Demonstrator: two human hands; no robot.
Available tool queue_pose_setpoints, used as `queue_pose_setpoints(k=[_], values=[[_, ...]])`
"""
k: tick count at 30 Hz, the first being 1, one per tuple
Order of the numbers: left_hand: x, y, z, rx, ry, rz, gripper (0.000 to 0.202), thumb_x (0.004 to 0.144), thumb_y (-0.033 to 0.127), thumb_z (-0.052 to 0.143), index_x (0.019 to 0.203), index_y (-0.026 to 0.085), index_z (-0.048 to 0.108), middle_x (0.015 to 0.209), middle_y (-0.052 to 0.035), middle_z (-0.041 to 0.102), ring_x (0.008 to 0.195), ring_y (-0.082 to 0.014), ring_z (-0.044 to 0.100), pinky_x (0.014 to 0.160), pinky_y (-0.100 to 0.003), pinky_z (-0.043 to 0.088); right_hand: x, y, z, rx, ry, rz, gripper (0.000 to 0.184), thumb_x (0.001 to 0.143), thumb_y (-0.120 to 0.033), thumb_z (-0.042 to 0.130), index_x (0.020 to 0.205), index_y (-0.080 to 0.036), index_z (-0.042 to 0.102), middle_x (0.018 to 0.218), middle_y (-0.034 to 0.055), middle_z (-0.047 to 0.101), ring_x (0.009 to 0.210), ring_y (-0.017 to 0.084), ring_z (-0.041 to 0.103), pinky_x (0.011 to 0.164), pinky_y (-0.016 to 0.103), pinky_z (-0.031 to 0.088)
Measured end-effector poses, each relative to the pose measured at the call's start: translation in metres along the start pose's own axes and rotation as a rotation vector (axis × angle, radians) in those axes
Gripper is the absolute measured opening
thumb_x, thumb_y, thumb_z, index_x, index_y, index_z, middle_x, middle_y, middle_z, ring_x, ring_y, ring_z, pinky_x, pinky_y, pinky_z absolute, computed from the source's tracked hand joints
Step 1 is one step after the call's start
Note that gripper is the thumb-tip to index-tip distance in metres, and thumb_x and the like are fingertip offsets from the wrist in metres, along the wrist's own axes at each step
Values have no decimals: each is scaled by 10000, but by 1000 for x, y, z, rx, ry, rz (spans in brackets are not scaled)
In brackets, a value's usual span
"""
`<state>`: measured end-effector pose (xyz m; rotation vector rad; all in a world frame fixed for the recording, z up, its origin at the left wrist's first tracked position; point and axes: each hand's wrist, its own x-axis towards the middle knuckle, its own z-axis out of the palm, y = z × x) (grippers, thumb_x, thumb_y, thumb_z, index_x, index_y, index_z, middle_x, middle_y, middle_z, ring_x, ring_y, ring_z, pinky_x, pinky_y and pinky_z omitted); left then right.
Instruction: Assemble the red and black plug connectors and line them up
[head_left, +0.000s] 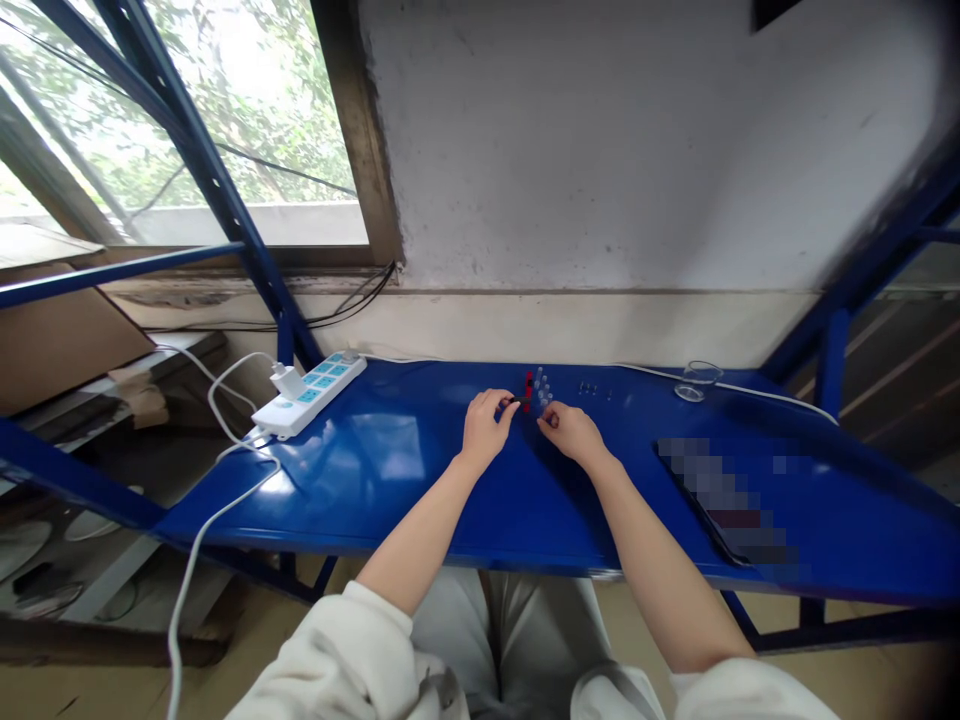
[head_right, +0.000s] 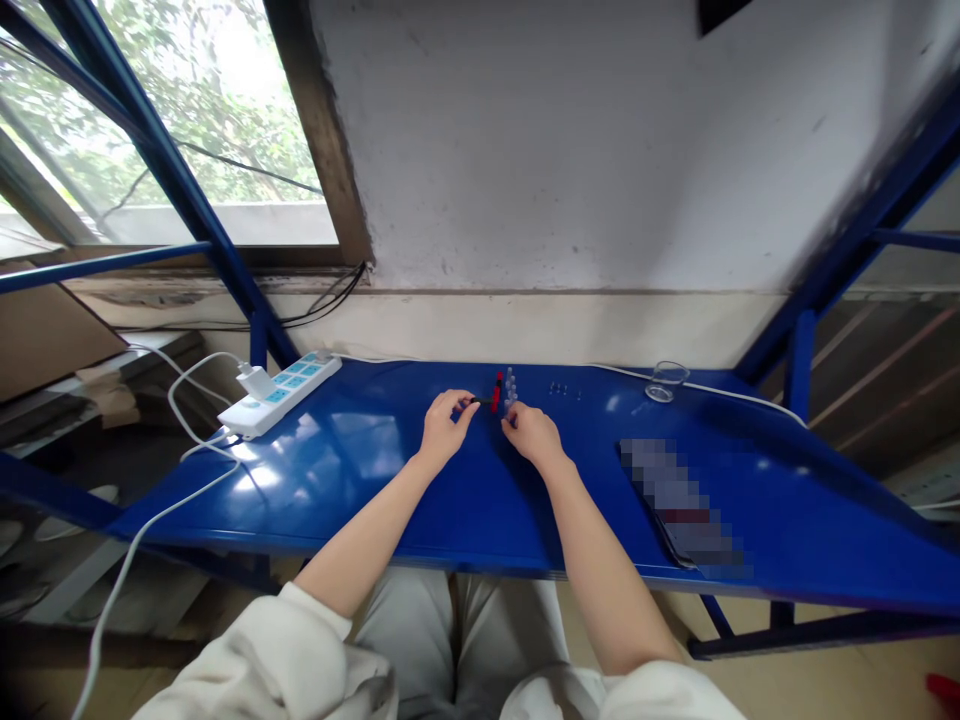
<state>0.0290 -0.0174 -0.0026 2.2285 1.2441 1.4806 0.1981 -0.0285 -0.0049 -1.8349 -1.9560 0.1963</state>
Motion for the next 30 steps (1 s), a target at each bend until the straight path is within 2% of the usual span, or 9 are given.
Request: queue_pose_setpoints(k=[3,6,18,22,26,30], values=[[0,4,-3,-65,71,25,170,822,313,480,869,180,576,782,-37,588,723,-142,518,720,-289,412,-1,-6,0,46,37,-98,111,748,-310,503,758,-207,544,623,-3,577,539,112,502,480,206,268],[0,7,-3,-80,76,56,152,816,300,496,851,176,577,774,-32,591,713,-137,519,724,-292,420,-1,-8,1,80,62,-158,106,745,-303,494,736,-203,529,599,-9,560,505,102,473,475,206,260],[0,6,-4,-52,76,137,210,853,281,430,960,181,582,823,-47,607,770,-143,542,759,-307,439,-1,-6,3,119,68,-205,72,716,-264,489,692,-197,501,576,-10,544,485,100,450,479,206,262],[-2,9,-6,-17,18,176,274,871,273,386,1081,200,547,895,-50,611,811,-145,544,797,-317,436,-1,-6,4,106,54,-184,69,710,-264,496,697,-197,505,573,-10,545,491,101,462,479,204,264],[-4,15,-9,48,-114,222,380,879,287,356,1250,237,423,975,-53,595,884,-157,528,830,-325,428,-1,-7,3,52,40,-164,80,714,-271,494,700,-195,513,565,-4,544,494,106,471,472,208,256],[-5,18,-10,114,-235,229,427,884,306,330,1308,268,343,991,-52,577,914,-167,514,836,-332,425,-2,-8,2,12,49,-131,105,727,-289,491,716,-191,529,578,7,560,518,117,498,479,214,264]])
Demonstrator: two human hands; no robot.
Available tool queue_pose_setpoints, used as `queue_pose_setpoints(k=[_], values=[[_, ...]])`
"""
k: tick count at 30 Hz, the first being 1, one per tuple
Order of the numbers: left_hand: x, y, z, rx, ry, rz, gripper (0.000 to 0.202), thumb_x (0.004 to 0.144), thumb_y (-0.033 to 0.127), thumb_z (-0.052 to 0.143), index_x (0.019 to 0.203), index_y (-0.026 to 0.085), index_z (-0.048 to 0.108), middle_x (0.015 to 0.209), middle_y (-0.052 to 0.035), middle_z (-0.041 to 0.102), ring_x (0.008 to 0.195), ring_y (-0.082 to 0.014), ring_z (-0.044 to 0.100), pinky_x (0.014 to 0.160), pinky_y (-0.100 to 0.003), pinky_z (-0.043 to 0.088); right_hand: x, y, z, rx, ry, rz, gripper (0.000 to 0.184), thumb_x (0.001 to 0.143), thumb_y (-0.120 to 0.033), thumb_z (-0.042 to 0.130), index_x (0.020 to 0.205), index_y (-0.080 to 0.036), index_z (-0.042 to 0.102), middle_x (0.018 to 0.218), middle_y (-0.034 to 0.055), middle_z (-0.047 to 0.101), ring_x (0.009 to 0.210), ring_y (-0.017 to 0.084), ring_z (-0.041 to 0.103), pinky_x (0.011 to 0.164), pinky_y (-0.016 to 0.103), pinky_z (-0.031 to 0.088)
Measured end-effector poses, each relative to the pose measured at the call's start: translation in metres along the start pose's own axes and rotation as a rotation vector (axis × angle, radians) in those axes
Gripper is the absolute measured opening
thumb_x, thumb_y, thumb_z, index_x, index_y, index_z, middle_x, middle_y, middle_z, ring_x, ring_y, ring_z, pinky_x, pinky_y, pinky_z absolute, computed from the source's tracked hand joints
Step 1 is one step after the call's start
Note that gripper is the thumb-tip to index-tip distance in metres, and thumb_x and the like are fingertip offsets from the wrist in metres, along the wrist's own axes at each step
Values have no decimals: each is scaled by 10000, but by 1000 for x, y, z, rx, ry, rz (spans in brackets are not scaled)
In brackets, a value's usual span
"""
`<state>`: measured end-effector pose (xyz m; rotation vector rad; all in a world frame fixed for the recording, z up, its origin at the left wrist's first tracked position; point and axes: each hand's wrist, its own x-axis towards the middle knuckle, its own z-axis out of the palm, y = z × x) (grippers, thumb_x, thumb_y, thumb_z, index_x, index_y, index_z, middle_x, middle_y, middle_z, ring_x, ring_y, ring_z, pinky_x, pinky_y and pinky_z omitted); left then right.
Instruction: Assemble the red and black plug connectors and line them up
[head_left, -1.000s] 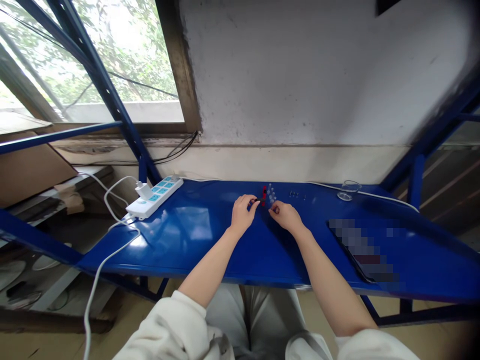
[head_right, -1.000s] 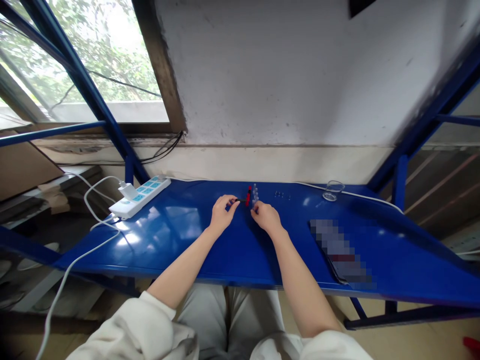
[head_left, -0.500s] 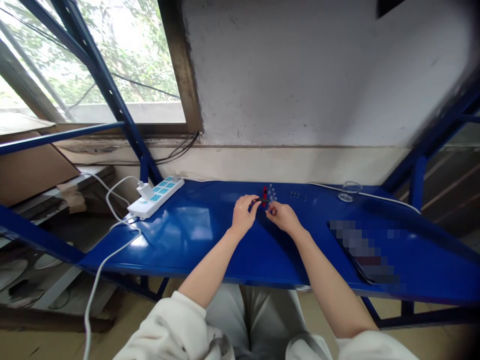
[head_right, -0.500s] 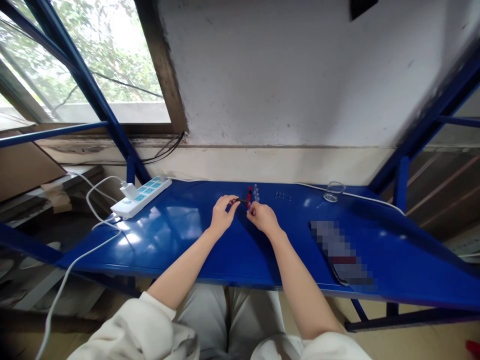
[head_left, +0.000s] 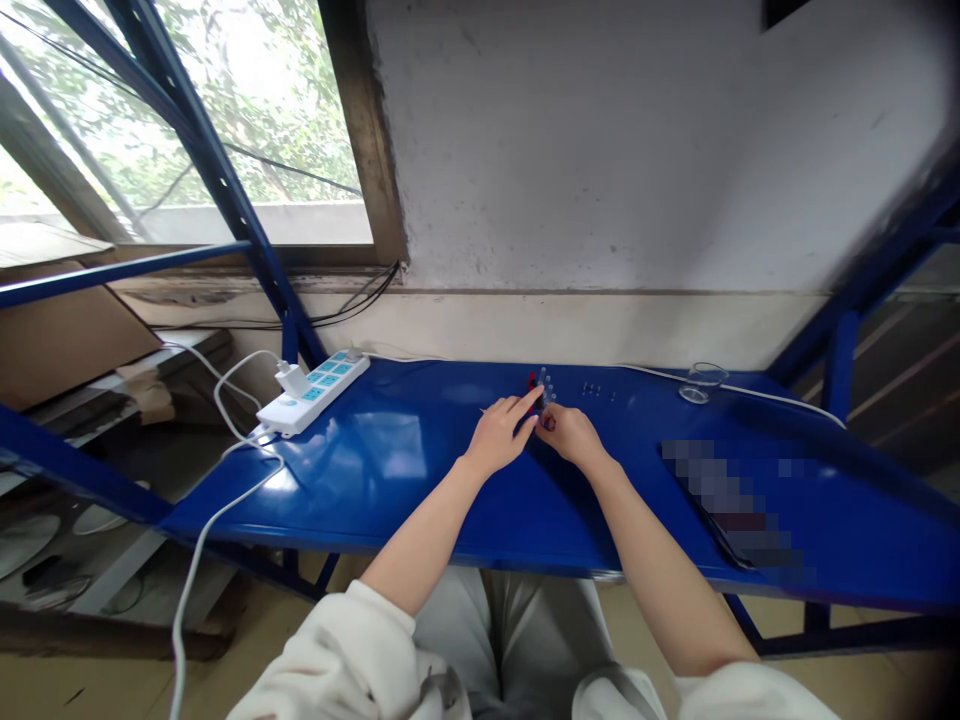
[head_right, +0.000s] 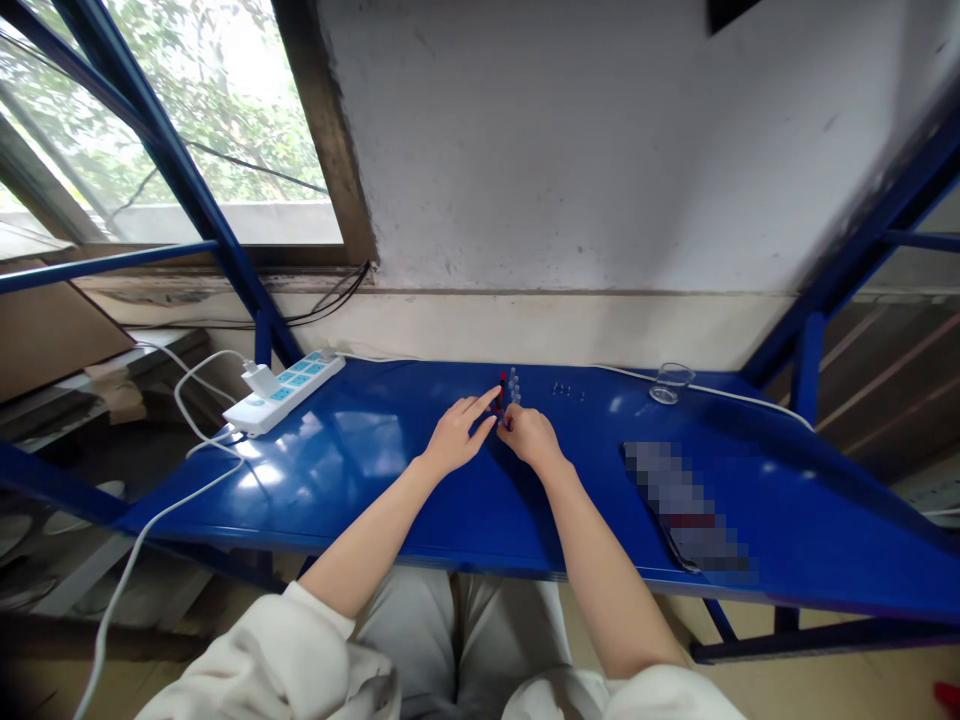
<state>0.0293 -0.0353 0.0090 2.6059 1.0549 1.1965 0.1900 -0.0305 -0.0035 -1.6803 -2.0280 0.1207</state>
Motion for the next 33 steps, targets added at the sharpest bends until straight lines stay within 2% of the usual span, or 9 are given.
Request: queue_pose_setpoints(k=[5,10,15,18,28,33], values=[[-1,-3,3,-3,-70,-16,401,882,314,335,1278,287,392,935,-43,577,868,-167,518,788,-323,439,0,0,-2,-18,20,14,112,710,-284,525,756,-184,548,641,20,597,575,137,538,493,216,283],[1,-6,8,-179,60,-72,306,855,314,416,1126,247,539,835,-27,595,826,-143,528,768,-288,439,-1,-1,-2,47,79,-41,150,742,-315,498,789,-196,576,628,11,596,542,127,529,491,213,290],[5,-9,9,-364,170,-248,188,776,324,537,885,190,612,779,-20,596,665,-100,532,603,-228,428,-2,-3,0,113,108,-110,160,742,-307,493,812,-206,596,606,-1,586,524,118,514,500,209,302],[6,-10,7,-429,153,-297,186,749,328,564,852,180,608,772,-15,600,647,-93,536,561,-215,408,-2,-5,-1,137,118,-120,170,743,-305,488,821,-204,600,605,-4,579,526,113,510,506,204,308],[6,-15,8,-434,110,-330,216,710,345,599,820,162,632,740,-22,616,631,-102,534,574,-229,422,-5,-11,-1,181,117,-145,172,757,-318,473,758,-196,593,588,-4,554,527,106,490,516,202,315],[9,-24,4,-541,63,-382,270,698,383,600,799,137,646,673,-25,619,596,-109,537,560,-228,425,-5,-14,0,255,153,-159,229,776,-360,469,854,-186,596,594,-7,551,524,103,484,520,203,336]])
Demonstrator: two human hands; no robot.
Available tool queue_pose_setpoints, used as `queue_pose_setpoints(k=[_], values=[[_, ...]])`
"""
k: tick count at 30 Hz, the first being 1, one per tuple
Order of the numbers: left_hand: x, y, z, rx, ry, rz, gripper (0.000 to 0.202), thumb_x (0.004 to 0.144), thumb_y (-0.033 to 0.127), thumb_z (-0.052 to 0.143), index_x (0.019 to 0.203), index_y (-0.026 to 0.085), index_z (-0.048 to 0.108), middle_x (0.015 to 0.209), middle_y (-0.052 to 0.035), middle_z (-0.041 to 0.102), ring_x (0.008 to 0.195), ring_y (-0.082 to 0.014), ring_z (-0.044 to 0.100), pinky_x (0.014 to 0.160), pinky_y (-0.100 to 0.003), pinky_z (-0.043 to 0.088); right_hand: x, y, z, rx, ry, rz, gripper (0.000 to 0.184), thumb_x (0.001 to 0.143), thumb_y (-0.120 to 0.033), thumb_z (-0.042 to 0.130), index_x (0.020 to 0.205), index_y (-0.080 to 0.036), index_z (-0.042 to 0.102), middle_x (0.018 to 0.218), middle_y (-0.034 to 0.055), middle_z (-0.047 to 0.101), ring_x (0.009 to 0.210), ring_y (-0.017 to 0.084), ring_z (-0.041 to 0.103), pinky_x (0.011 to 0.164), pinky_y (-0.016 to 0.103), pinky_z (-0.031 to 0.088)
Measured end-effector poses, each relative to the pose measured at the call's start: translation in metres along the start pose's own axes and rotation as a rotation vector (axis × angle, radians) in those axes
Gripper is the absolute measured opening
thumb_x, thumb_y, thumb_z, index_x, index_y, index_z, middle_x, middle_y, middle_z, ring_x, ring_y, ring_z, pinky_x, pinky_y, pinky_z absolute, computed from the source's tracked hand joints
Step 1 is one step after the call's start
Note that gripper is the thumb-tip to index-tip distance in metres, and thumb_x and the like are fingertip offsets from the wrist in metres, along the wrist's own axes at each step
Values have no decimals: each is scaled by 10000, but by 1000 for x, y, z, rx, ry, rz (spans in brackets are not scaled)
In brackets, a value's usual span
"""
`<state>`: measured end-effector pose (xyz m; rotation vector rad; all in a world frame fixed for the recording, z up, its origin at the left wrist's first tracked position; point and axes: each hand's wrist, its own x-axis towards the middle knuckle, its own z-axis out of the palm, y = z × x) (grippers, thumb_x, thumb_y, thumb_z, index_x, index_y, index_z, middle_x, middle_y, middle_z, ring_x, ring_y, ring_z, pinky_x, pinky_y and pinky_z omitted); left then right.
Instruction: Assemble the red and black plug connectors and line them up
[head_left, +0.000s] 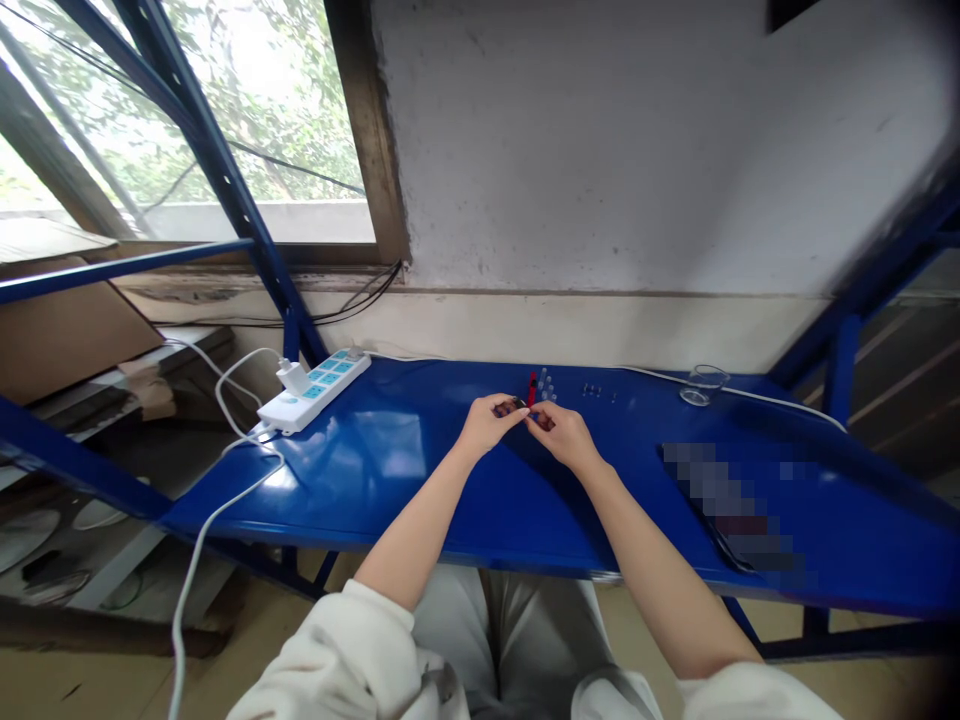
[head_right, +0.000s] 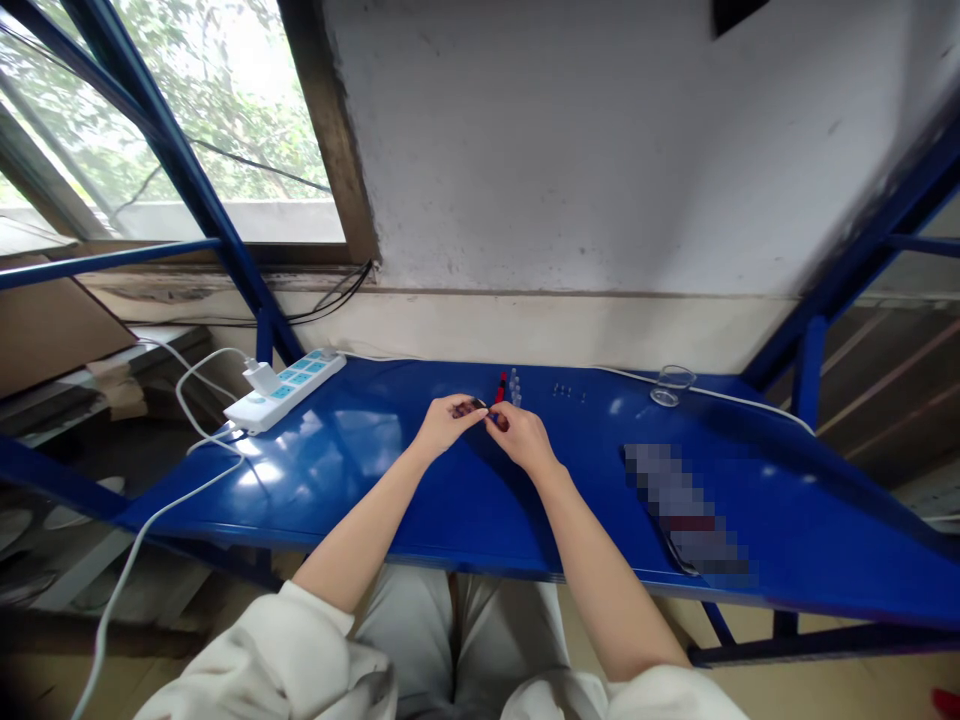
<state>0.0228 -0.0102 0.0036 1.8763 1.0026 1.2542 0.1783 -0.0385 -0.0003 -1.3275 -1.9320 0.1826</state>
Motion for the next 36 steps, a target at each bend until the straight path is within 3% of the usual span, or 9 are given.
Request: queue_pose_setpoints(k=[4,7,9,14,19,36], values=[[9,-12,-25,104,135,-110,274,722,384,563,792,129,635,672,-33,622,611,-128,560,572,-234,428,0,0,0,13,5,7,273,798,-382,445,934,-192,586,629,1,571,545,110,501,542,211,360],[12,-21,-49,462,310,-269,192,714,345,572,719,159,621,692,-35,628,672,-152,577,608,-242,420,1,0,0,-10,-14,27,269,813,-364,415,938,-202,590,659,14,585,576,123,523,553,221,370],[12,-25,-60,632,347,-358,157,718,332,568,703,181,609,721,-34,636,712,-166,583,618,-246,411,1,1,0,-27,-23,39,265,815,-357,406,928,-209,594,658,15,586,580,129,530,553,227,371],[10,-30,-66,804,266,-481,157,757,328,516,754,200,608,794,-59,649,785,-191,592,634,-256,414,1,1,0,-42,-46,47,255,812,-348,399,906,-217,597,643,11,583,572,131,531,542,228,366],[9,-38,-65,827,200,-541,144,742,302,532,796,201,618,858,-75,652,825,-205,593,651,-265,429,1,0,-1,-44,-45,55,261,810,-346,394,899,-213,600,639,17,584,569,136,532,535,228,361],[10,-45,-67,900,201,-592,170,736,335,545,805,204,626,868,-80,660,872,-224,594,694,-289,423,0,1,-5,-72,34,43,263,822,-344,380,884,-209,597,622,13,563,534,122,504,519,221,356]])
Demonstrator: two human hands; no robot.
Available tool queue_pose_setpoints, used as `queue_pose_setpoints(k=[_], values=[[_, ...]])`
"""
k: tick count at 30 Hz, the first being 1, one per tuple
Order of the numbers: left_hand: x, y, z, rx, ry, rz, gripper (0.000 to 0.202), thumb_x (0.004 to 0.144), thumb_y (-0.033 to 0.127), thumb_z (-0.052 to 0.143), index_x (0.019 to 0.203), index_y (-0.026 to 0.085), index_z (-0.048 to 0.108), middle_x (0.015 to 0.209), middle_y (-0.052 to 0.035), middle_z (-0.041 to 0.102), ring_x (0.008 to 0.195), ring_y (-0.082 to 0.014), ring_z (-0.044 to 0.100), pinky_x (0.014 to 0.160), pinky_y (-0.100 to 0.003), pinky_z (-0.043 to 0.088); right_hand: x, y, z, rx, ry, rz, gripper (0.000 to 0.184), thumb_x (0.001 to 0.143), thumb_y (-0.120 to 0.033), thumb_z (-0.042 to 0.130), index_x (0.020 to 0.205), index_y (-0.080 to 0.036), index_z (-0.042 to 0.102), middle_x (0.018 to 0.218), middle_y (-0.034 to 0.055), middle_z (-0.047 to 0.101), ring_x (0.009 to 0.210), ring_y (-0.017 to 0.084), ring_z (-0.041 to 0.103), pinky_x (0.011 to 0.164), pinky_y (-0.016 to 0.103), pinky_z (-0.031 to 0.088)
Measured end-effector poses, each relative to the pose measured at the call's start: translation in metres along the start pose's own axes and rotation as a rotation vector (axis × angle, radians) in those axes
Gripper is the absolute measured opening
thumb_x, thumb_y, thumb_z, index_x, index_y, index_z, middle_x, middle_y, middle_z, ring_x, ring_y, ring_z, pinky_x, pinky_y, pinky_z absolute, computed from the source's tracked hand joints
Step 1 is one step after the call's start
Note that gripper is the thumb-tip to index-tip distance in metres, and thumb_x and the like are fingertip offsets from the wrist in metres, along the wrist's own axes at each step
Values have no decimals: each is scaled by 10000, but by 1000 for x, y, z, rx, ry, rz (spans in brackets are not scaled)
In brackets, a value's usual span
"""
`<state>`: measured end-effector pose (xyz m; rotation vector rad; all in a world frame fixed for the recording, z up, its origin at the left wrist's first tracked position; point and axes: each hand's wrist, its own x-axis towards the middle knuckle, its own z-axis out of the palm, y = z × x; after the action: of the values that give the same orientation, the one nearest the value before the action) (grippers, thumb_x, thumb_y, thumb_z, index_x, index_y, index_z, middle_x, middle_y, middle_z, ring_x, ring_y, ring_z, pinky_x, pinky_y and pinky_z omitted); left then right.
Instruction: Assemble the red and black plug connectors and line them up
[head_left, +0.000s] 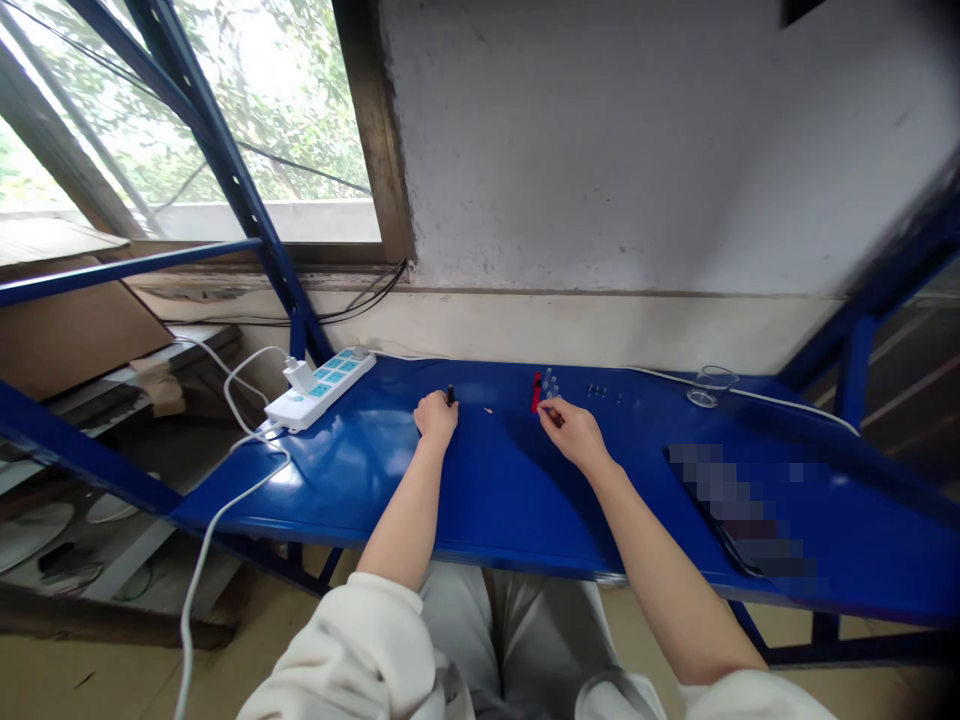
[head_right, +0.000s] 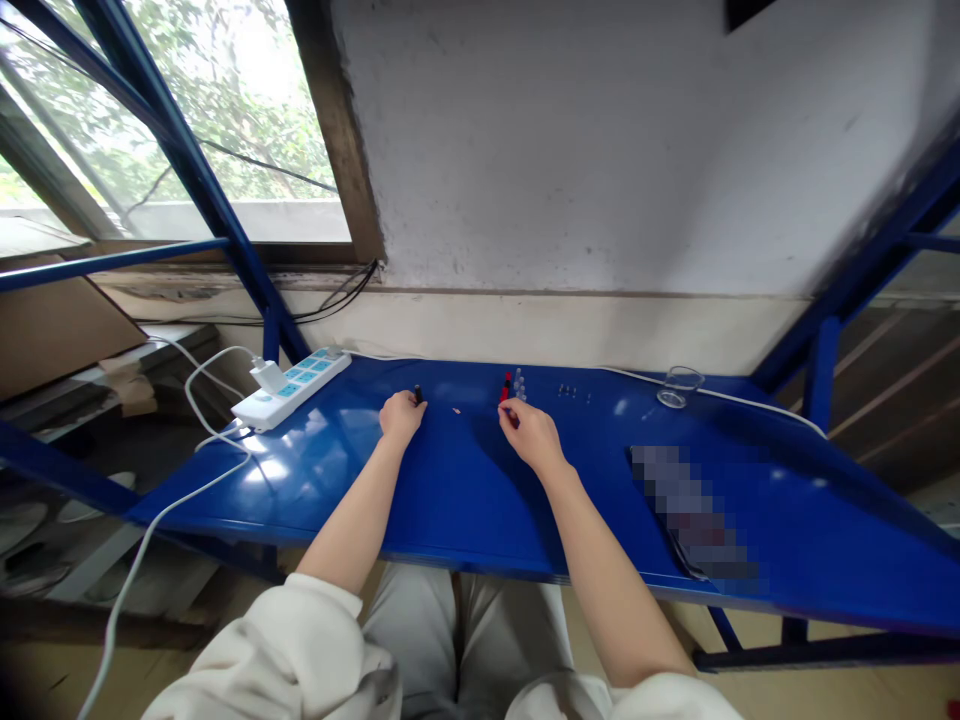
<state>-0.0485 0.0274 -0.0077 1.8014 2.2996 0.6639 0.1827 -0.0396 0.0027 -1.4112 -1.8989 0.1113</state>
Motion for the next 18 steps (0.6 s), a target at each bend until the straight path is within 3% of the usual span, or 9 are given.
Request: queue_pose_setpoints(k=[6,9,14,18], values=[[-2,1,-3,14,-15,-11,161,742,339,537,780,202,612,872,-92,654,908,-243,582,725,-318,410,0,-1,-3,-11,86,39,232,809,-330,402,863,-211,594,649,12,583,568,121,527,548,219,363],[-8,4,-6,-2,10,-30,213,717,350,570,860,192,573,941,-102,630,959,-259,557,768,-350,395,0,-2,-7,-28,148,79,217,797,-328,408,824,-203,584,651,18,589,579,130,534,560,226,364],[-20,13,-11,-102,244,-19,545,630,363,660,1072,157,415,1070,-136,546,1024,-283,497,816,-406,365,2,6,-17,-107,217,263,153,752,-288,433,750,-201,559,641,24,594,595,151,534,535,238,337],[-31,26,-12,-236,476,192,476,719,386,576,1090,154,387,1042,-122,526,998,-256,490,834,-406,345,4,23,-17,-161,105,439,172,737,-277,451,829,-186,564,708,56,620,630,172,547,504,245,314]])
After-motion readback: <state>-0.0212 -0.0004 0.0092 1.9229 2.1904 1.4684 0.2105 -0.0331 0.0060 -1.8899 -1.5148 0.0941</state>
